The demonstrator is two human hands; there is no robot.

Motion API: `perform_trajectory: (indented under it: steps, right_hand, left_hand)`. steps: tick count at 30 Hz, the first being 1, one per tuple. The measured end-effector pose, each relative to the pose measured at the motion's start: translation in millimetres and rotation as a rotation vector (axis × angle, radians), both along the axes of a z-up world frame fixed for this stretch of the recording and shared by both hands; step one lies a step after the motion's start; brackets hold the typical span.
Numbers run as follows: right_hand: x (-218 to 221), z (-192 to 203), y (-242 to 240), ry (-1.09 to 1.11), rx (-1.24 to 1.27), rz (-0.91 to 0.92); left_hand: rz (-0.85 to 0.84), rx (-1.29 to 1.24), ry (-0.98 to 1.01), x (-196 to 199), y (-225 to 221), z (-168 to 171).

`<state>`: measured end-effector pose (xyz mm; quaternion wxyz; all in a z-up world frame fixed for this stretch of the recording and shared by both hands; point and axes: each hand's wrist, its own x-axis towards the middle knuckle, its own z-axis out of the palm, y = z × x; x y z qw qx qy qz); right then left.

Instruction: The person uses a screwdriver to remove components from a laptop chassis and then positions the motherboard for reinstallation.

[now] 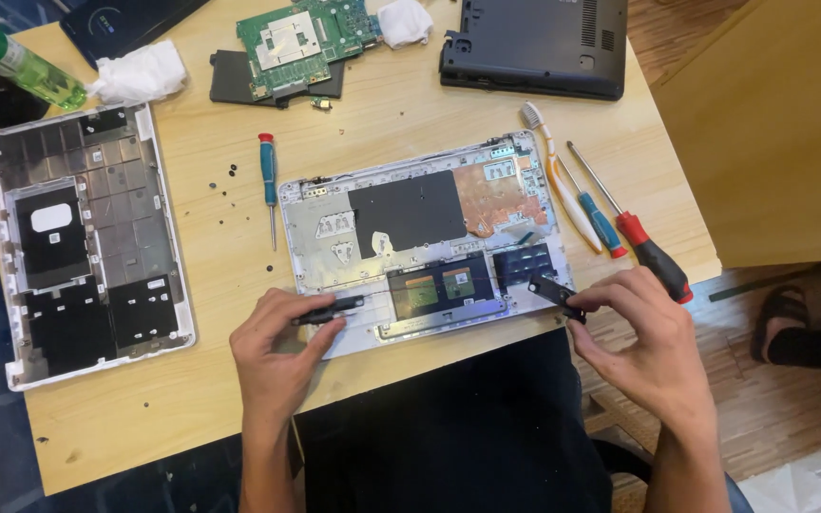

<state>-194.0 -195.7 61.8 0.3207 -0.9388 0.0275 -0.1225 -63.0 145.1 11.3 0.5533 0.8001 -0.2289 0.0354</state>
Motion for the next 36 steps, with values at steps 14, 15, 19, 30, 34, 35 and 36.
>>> perform_trajectory:
  steps: [14, 15, 19, 30, 34, 35, 36]
  right_hand:
    - [-3, -27, 43, 0.219, 0.007, -0.286]
    - [-5, -22, 46, 0.28, 0.076, -0.288]
    - [-9, -36, 50, 0.136, -0.029, -0.147]
    - [2, -60, 70, -0.33, -0.092, -0.092]
    - [3, -86, 65, -0.388, -0.025, -0.163]
    - [2, -89, 66, -0.416, -0.015, -0.161]
    - [3, -91, 65, -0.448, -0.011, -0.159]
  left_hand:
    - [-0.179, -0.186, 0.234, 8, -90, 49]
    - [-0.198, -0.245, 0.326, 4, -96, 47]
    - [-0.255, -0.215, 0.347, -17, -113, 37]
    - [-0.172, 0.277, -0.016, -50, -134, 18]
    - [-0.148, 0.17, -0.046, -50, -136, 21]
    - [-0.138, 0.156, -0.026, -51, -136, 21]
    - [-0.131, 0.137, -0.01, -51, -138, 21]
